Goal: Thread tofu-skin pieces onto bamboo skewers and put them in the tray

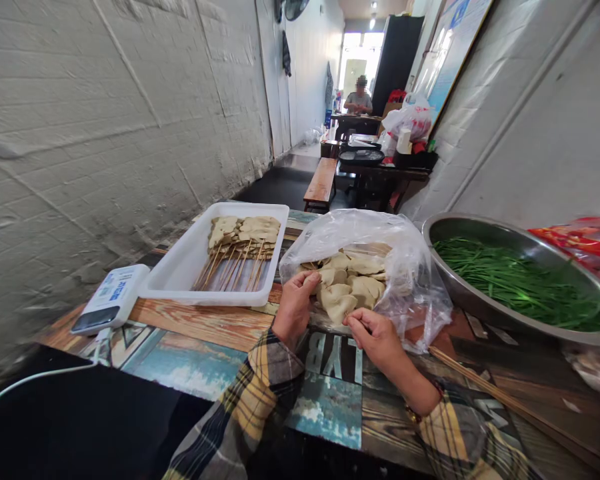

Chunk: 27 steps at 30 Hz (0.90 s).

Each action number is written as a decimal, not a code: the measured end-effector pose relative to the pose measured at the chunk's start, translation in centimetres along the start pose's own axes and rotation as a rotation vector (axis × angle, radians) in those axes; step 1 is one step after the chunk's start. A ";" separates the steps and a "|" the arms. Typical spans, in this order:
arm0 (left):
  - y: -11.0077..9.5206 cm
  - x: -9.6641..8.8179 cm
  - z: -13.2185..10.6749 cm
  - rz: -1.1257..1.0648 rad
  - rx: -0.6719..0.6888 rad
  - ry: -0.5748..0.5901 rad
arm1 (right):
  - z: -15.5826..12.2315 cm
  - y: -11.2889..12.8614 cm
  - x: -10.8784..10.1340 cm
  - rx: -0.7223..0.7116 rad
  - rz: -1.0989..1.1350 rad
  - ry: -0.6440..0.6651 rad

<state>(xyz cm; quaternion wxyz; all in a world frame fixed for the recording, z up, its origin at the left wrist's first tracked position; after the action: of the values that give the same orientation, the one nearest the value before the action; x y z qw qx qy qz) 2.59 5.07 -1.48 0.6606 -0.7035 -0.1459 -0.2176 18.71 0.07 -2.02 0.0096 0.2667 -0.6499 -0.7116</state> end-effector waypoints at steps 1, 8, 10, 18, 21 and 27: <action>0.0 0.0 0.0 0.000 -0.004 0.006 | 0.0 0.0 0.0 0.003 -0.006 -0.005; -0.1 0.1 0.0 0.028 0.003 -0.010 | -0.1 0.2 0.0 -0.027 -0.033 -0.009; -0.1 0.1 0.0 0.035 0.005 -0.008 | 0.0 0.1 0.0 -0.025 -0.031 -0.004; -0.3 0.0 0.5 0.117 0.091 0.020 | 0.2 -0.5 -2.6 -0.006 0.045 -0.102; -0.5 -1.0 0.7 0.182 0.142 -0.055 | 0.3 -1.0 -4.5 -0.008 0.107 -0.196; -0.9 -2.3 1.0 0.597 0.198 -0.150 | 0.5 -1.3 -6.2 -0.052 0.148 -0.295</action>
<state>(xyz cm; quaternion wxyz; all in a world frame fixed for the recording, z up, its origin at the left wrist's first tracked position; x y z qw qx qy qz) 0.25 6.37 -1.87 0.7479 -0.6616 -0.0017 0.0535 24.25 2.97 -1.00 -0.0266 0.1101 -0.6437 -0.7569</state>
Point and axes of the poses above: each hand's wrist, its own z-axis towards the middle knuckle, its own x-axis out of the palm, y = z × x, the point moved 6 cm from there along z, towards the middle knuckle, and after that the axes turned 14 degrees about y, right-handed, at the moved point
